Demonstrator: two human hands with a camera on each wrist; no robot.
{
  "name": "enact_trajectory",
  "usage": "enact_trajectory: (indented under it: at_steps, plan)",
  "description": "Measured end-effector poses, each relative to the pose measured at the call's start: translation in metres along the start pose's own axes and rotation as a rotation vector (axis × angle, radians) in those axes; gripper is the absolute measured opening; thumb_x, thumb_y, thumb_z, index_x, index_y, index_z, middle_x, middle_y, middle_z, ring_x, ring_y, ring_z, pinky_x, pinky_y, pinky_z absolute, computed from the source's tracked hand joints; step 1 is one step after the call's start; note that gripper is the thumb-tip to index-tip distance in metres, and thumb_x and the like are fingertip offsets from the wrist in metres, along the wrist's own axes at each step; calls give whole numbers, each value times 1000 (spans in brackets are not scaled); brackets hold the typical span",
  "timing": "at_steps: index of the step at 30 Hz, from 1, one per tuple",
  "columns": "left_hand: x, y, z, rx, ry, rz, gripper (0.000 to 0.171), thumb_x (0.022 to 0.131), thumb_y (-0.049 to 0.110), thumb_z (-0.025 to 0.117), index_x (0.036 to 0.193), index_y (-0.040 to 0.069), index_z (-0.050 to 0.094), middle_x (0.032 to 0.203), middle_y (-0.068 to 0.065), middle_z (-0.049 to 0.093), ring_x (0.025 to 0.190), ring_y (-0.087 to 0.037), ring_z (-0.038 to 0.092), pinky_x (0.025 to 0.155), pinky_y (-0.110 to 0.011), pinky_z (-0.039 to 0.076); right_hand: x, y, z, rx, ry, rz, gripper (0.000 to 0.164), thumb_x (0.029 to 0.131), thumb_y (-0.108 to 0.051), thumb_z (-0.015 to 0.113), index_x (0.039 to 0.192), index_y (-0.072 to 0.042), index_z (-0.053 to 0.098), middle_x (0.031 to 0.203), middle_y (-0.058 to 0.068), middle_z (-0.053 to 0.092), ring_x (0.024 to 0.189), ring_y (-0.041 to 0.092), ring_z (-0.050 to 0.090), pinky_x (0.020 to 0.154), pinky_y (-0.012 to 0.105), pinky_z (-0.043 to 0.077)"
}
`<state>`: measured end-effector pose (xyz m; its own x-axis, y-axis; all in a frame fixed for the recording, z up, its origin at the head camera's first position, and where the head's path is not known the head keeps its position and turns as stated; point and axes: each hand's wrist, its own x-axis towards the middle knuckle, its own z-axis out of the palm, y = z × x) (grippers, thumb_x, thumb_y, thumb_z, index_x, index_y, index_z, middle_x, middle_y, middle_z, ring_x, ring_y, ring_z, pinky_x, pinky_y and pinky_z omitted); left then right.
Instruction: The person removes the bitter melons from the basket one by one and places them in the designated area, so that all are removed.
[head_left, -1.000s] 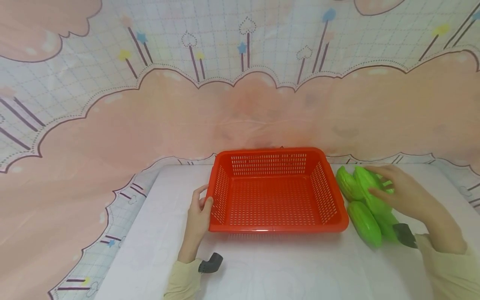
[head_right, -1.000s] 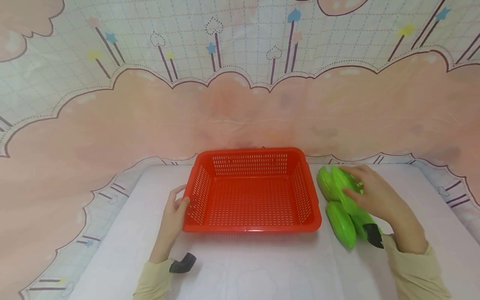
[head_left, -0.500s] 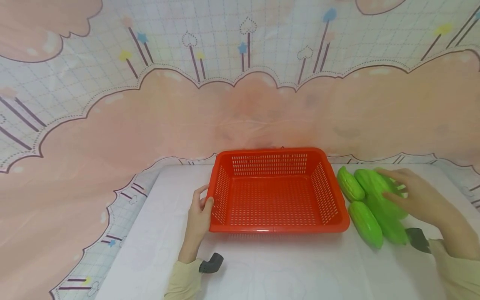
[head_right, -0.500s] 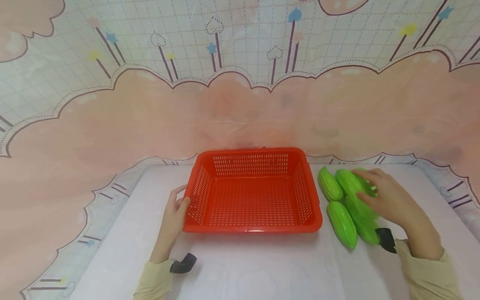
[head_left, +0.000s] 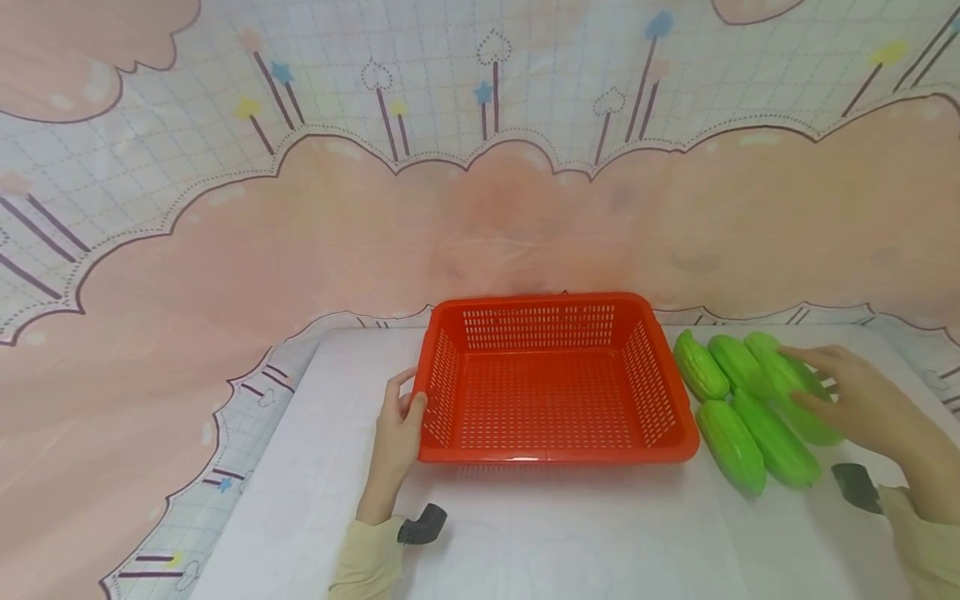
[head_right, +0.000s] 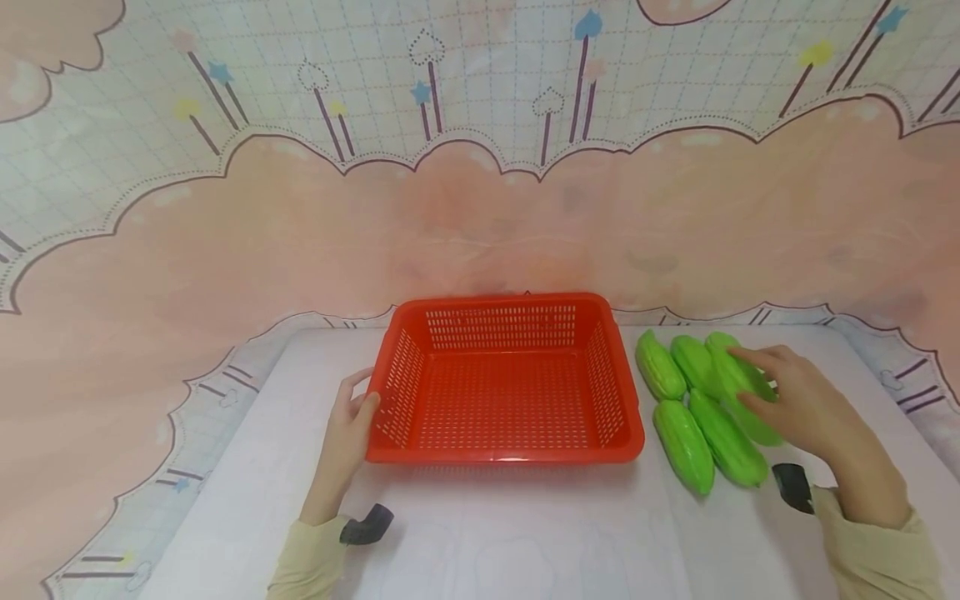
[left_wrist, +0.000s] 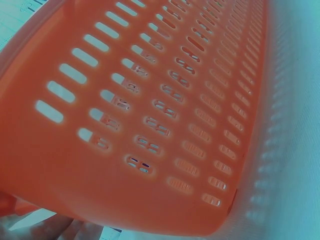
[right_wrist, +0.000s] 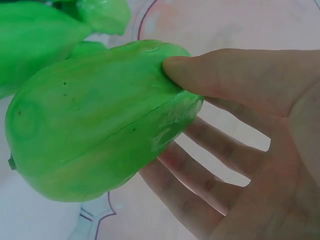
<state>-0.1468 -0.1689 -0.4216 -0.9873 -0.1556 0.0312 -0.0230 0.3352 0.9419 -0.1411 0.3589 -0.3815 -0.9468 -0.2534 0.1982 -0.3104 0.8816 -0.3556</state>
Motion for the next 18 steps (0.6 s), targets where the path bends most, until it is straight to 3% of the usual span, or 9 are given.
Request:
enact_trajectory:
  at_steps: [6,18]
  plan:
    - [0,0,0,10,1,-2,43,105,14,44,147,16,39,122,-23,64,99,-31,65,84,-44,58,-5,11,4,-7,4,3,54,84,1,72,131,14,49,114,38,52,86,47,60,64,53,52]
    - [2,-2,0,0,16,17,41,104,13,45,145,15,41,117,-24,66,95,-31,66,80,-43,58,-14,23,8,23,-74,83,55,84,2,71,131,17,46,116,44,48,89,54,58,68,61,52]
